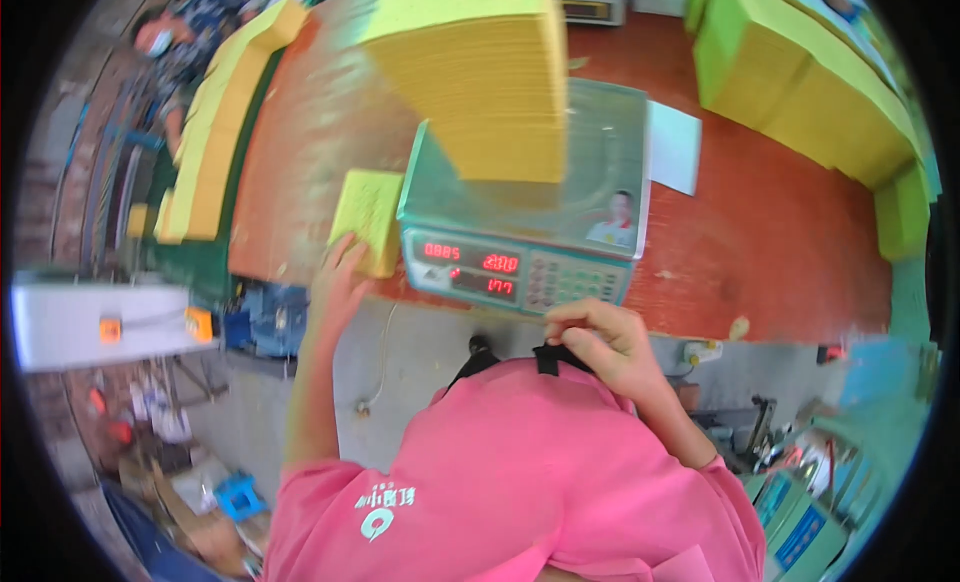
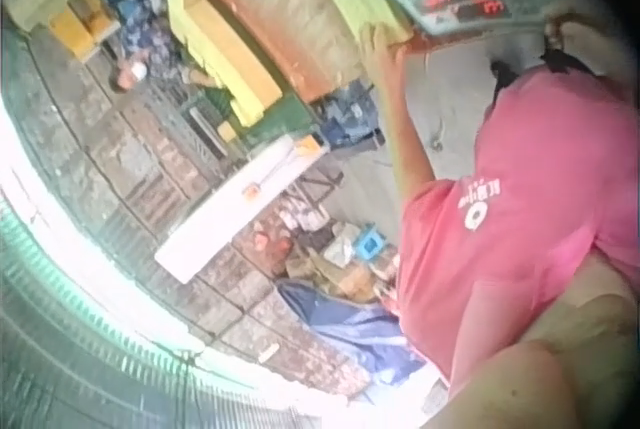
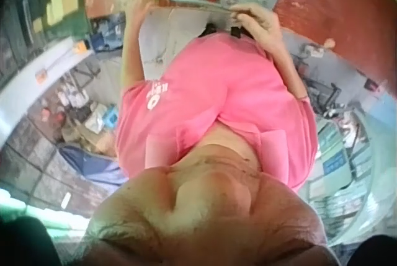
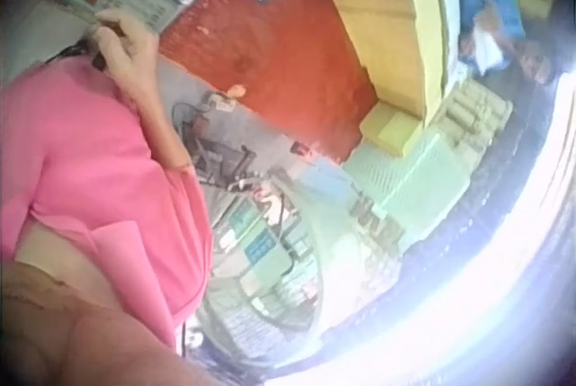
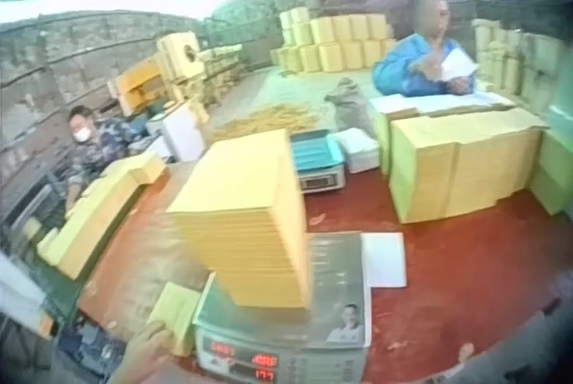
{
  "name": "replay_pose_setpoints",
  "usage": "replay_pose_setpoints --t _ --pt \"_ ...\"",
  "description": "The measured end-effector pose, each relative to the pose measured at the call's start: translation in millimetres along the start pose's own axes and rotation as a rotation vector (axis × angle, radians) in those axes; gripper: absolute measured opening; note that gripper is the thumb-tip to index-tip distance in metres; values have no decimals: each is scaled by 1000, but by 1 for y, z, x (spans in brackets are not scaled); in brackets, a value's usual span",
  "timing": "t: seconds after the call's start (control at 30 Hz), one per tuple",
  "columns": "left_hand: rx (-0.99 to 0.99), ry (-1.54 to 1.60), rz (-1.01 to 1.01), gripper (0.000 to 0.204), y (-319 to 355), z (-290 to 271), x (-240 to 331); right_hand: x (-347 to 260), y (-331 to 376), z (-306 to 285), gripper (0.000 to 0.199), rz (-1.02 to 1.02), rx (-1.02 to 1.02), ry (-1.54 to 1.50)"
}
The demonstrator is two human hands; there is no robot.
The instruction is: The recorder is seen weighing stacks of yellow paper blocks on a scale and organizing them on a table and conveyor belt.
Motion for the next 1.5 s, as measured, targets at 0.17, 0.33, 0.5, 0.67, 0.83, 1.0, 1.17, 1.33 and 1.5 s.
replay_pose_setpoints --t 0.17,0.33,0.5,0.67,0.83,1.0,1.17,1.33,1.5 --pt "24 -53 116 53 -20 -14 -7 11 2 12 21 64 -58 -100" --pt "-43 67 203 36 -18 -24 -20 5 -9 39 21 91 -152 13" --pt "-85 93 286 30 -25 -30 -34 5 -23 85 20 86 -116 98" --pt "-18 123 438 27 -31 -26 -52 43 -36 146 19 84 -55 23" --pt "145 72 575 19 -30 -28 -56 83 -46 189 18 119 -29 -5" --pt "181 223 593 18 -31 -12 -63 106 -62 219 18 264 144 -192" --pt "242 379 555 18 -14 -28 -59 104 -81 232 32 319 224 -326" --pt "140 312 742 26 16 -38 -41 104 -114 242 29 163 226 -174" --pt "55 968 -47 26 18 -29 -75 82 -113 252 34 88 164 -32"
Point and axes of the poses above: each hand's wrist, its own y-axis away from the middle knuckle, its own z-axis out of the palm, x = y × z, the point moved 1 cm from there along -y, towards the middle knuckle, and after that the axes turned 9 degrees about -z, right-handed, at the moved point
